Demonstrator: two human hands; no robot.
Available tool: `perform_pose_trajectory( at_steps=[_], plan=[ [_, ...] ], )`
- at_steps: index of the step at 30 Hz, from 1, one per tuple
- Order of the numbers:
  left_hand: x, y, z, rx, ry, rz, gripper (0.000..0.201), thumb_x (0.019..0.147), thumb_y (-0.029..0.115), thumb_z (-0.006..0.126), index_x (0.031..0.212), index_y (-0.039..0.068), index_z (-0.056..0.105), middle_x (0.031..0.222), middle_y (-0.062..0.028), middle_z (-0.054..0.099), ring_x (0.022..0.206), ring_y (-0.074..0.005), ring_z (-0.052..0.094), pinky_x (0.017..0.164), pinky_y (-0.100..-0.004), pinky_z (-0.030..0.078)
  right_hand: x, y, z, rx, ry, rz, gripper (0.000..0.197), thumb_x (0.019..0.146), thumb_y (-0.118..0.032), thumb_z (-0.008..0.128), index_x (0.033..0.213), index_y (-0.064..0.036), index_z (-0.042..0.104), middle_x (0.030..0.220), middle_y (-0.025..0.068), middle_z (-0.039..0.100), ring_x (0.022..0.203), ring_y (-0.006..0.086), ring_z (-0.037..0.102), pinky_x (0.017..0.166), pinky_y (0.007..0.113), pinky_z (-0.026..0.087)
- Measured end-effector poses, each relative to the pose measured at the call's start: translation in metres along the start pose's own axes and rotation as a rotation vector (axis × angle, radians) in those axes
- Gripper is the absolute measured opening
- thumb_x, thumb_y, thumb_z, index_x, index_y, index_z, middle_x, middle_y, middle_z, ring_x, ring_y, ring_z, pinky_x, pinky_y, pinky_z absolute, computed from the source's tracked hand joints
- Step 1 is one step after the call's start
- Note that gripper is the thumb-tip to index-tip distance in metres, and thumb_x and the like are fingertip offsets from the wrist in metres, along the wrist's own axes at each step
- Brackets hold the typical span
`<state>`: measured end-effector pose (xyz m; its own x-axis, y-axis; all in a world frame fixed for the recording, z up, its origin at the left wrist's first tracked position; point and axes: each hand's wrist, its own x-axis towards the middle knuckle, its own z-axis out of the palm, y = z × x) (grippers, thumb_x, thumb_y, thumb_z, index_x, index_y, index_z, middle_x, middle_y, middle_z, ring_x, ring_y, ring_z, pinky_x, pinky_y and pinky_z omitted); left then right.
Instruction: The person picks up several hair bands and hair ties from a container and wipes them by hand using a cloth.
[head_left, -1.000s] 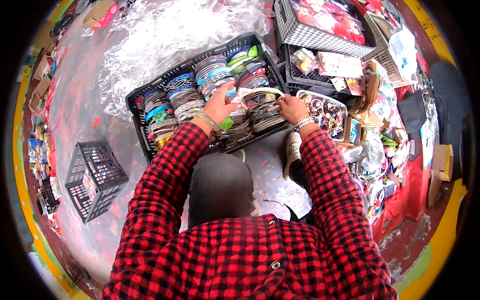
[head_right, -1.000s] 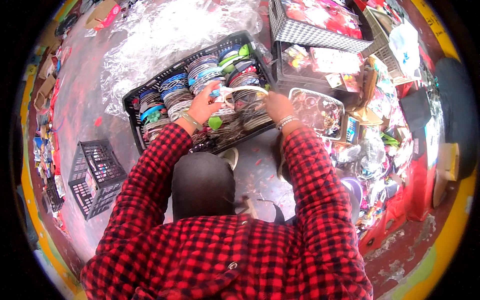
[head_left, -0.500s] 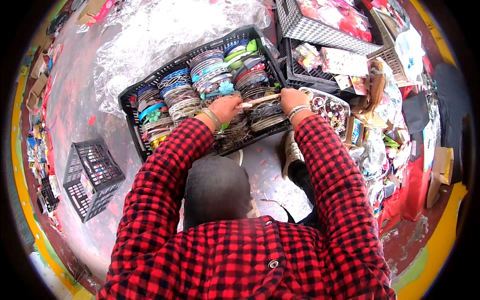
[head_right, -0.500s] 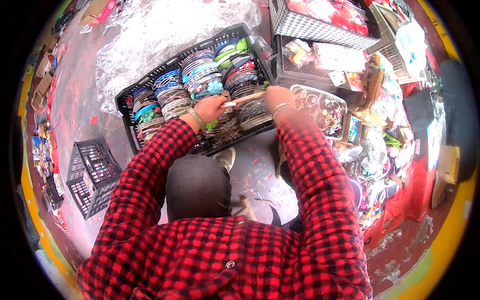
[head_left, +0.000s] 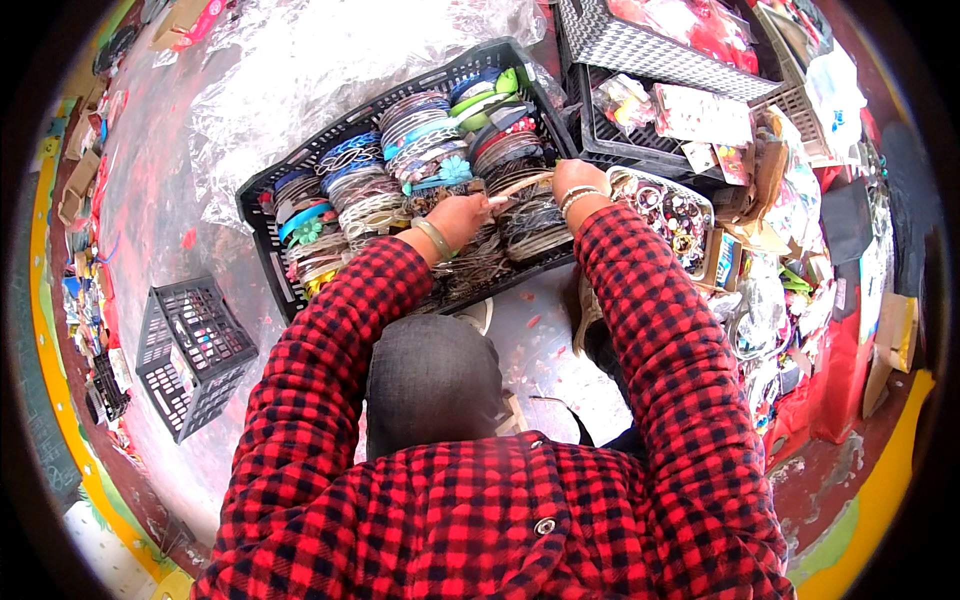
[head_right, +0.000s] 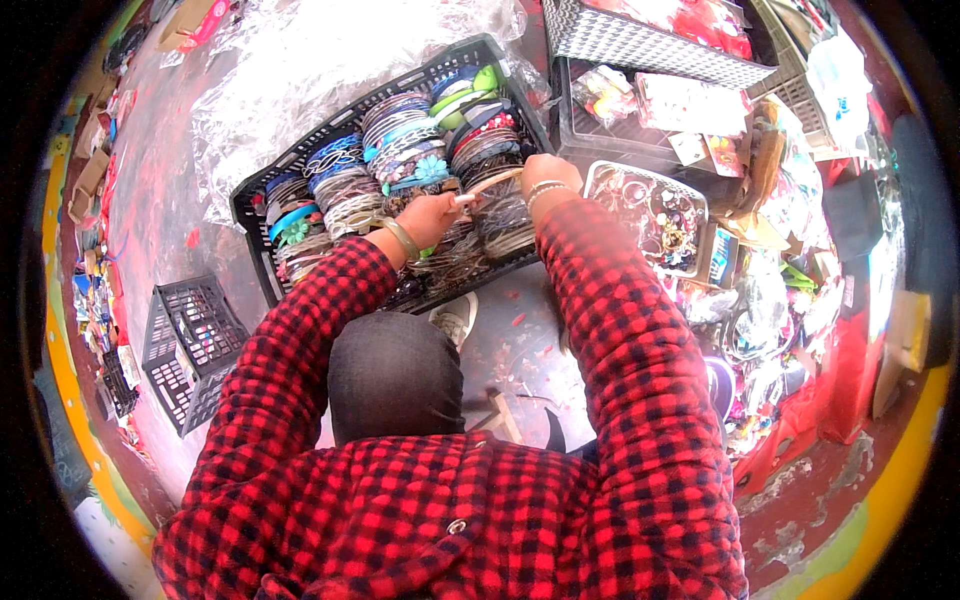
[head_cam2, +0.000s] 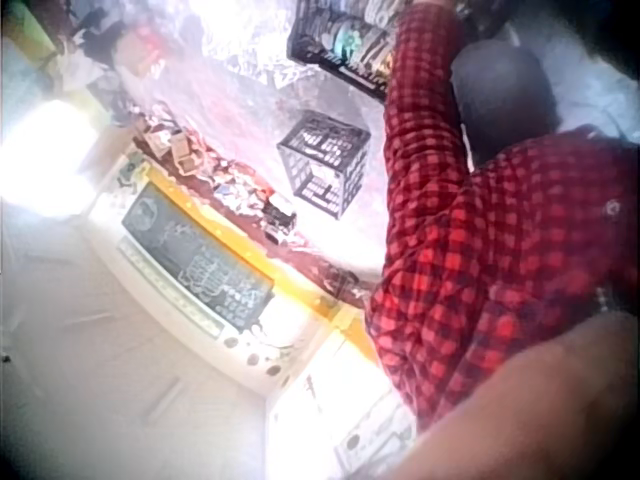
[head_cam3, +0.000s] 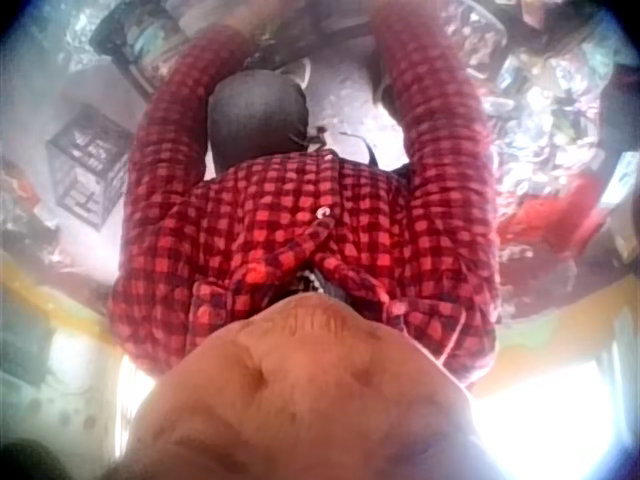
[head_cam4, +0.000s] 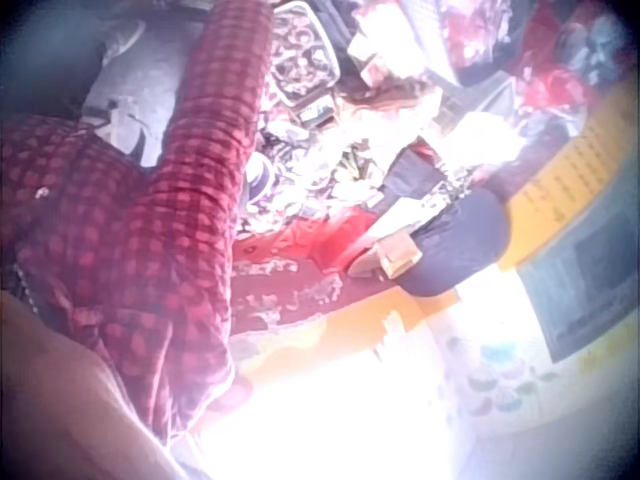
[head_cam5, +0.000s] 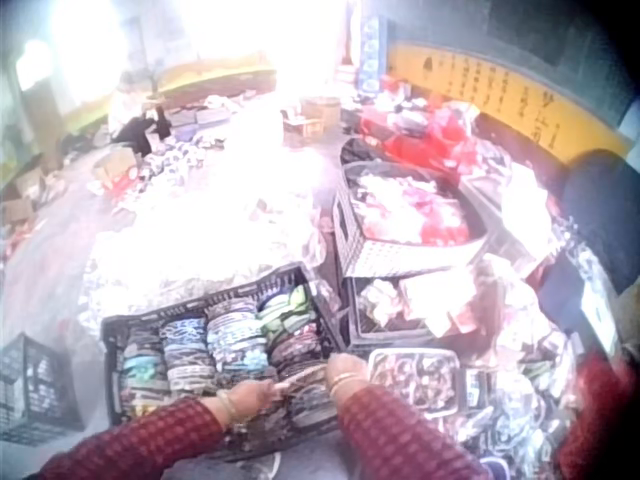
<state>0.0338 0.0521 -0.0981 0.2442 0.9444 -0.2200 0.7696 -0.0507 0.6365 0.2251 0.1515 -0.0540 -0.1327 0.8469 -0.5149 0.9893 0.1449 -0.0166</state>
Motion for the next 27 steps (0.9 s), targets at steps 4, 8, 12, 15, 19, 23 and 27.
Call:
perform_pose_trajectory(
  at_steps=[4, 8, 12, 15, 19, 23, 27],
  plan=[
    [-0.004, 0.003, 0.009, 0.127, 0.069, 0.163, 0.013, 0.082, 0.019, 0.051, 0.086, 0.008, 0.056, 0.074, -0.0173, 0.058, 0.072, -0.0359, 0.056, 0.063, -0.0434, 0.044, 0.001, 0.005, 0.001, 0.020, 0.037, -0.043, 0.025, 0.085, -0.016, 0.043, 0.095, -0.0065, 0.064, 0.099, 0.0143, 0.062, 0.091, 0.0276, 0.061, 0.077, 0.037, 0.049],
    [0.002, 0.004, 0.016, 0.405, 0.053, 0.391, 0.014, 0.074, 0.014, 0.051, 0.080, 0.008, 0.061, 0.080, -0.0080, 0.061, 0.083, -0.0243, 0.056, 0.077, -0.0336, 0.042, -0.006, 0.011, 0.010, 0.020, 0.188, -0.117, 0.020, 0.081, -0.017, 0.049, 0.086, -0.0057, 0.064, 0.091, 0.0161, 0.063, 0.085, 0.0300, 0.062, 0.073, 0.039, 0.050],
    [-0.004, 0.013, 0.018, 0.510, -0.082, 0.280, 0.015, 0.073, 0.016, 0.051, 0.080, 0.010, 0.063, 0.081, -0.0049, 0.061, 0.084, -0.0209, 0.055, 0.077, -0.0336, 0.039, -0.037, 0.006, -0.008, -0.045, 0.148, -0.192, 0.014, 0.077, -0.014, 0.055, 0.081, -0.0048, 0.065, 0.086, 0.0172, 0.063, 0.082, 0.0294, 0.062, 0.071, 0.038, 0.050],
    [-0.001, 0.017, 0.015, 0.603, -0.098, 0.299, 0.014, 0.072, 0.017, 0.052, 0.079, 0.012, 0.063, 0.082, -0.0035, 0.062, 0.084, -0.0200, 0.055, 0.076, -0.0332, 0.038, -0.033, 0.010, 0.001, -0.060, 0.195, -0.263, 0.014, 0.076, -0.012, 0.054, 0.080, -0.0037, 0.065, 0.084, 0.0172, 0.063, 0.081, 0.0291, 0.063, 0.070, 0.038, 0.050],
    [0.006, 0.012, 0.010, 0.536, 0.029, 0.250, 0.016, 0.074, 0.019, 0.052, 0.081, 0.012, 0.064, 0.086, -0.0043, 0.059, 0.090, -0.0208, 0.051, 0.078, -0.0337, 0.036, -0.042, 0.006, -0.007, -0.056, 0.166, -0.287, 0.017, 0.075, -0.009, 0.050, 0.082, -0.0039, 0.065, 0.084, 0.0171, 0.064, 0.081, 0.0293, 0.063, 0.068, 0.038, 0.051],
    [0.010, 0.007, 0.015, 0.495, 0.153, 0.232, 0.018, 0.076, 0.023, 0.056, 0.085, 0.012, 0.066, 0.091, -0.0055, 0.053, 0.096, -0.0232, 0.045, 0.079, -0.0351, 0.035, -0.048, 0.001, -0.007, -0.032, 0.085, -0.209, 0.019, 0.075, -0.012, 0.050, 0.085, -0.0039, 0.065, 0.085, 0.0176, 0.064, 0.081, 0.0298, 0.063, 0.070, 0.038, 0.051],
    [0.014, 0.011, 0.013, 0.516, 0.070, 0.164, 0.019, 0.076, 0.022, 0.058, 0.090, 0.011, 0.065, 0.095, -0.0067, 0.054, 0.099, -0.0246, 0.045, 0.081, -0.0356, 0.035, -0.044, 0.004, 0.009, 0.065, 0.115, -0.171, 0.021, 0.076, -0.013, 0.049, 0.086, -0.0041, 0.065, 0.085, 0.0178, 0.063, 0.080, 0.0317, 0.063, 0.070, 0.039, 0.050]
  ],
)
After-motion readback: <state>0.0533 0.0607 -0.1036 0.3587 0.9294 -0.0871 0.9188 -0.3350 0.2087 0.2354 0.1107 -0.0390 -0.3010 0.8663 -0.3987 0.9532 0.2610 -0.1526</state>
